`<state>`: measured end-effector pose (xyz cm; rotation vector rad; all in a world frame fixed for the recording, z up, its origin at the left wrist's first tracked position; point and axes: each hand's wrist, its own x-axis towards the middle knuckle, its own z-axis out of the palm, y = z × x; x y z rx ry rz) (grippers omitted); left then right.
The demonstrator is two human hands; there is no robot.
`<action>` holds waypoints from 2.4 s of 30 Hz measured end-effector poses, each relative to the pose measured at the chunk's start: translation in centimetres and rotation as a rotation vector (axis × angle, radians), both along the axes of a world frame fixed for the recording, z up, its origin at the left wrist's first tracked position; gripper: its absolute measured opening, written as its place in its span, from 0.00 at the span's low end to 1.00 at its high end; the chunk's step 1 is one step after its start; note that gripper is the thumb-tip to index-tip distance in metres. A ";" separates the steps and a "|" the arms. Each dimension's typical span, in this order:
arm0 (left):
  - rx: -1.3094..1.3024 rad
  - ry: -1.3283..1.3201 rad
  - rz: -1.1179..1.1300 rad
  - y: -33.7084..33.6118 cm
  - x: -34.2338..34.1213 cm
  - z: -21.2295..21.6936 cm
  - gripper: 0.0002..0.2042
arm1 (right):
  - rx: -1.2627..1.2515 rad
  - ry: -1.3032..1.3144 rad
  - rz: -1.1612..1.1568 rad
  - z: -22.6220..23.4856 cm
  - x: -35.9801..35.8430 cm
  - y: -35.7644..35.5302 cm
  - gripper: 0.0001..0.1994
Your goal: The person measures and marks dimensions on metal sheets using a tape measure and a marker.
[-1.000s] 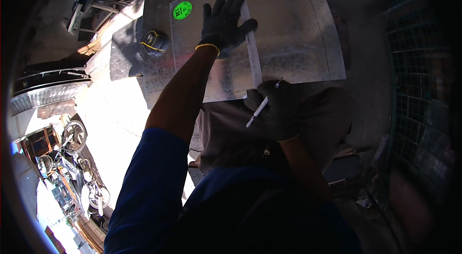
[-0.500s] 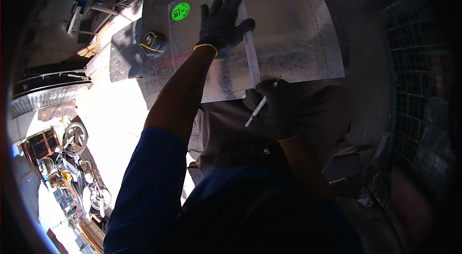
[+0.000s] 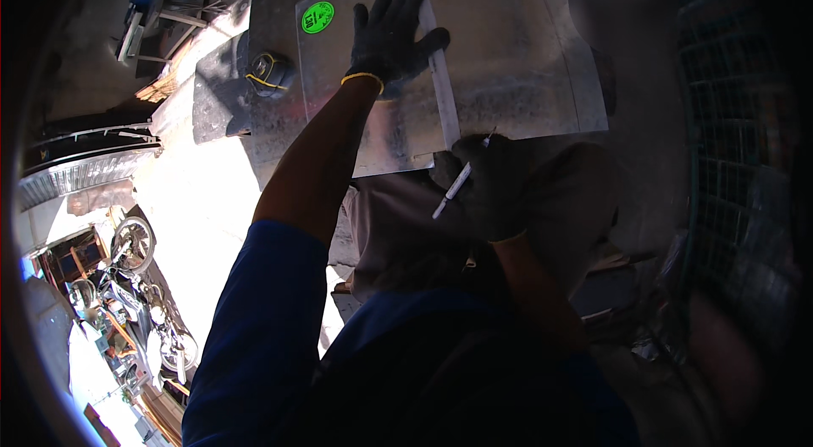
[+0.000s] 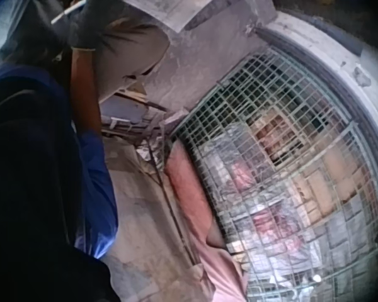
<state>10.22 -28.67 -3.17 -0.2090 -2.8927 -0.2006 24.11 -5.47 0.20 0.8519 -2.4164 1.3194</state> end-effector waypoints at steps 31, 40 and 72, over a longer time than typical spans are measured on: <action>0.091 -0.588 -0.133 0.1 0.5 6.5 0.61 | -0.055 0.040 -0.096 -1.7 2.2 0.4 0.15; 0.023 -0.719 -0.044 1.2 -1.1 6.0 0.63 | -0.049 -0.048 -0.089 -3.8 2.5 0.9 0.18; 0.206 -0.590 0.072 1.3 0.0 4.5 0.56 | -0.216 -0.448 -0.077 -3.8 -26.2 -8.9 0.14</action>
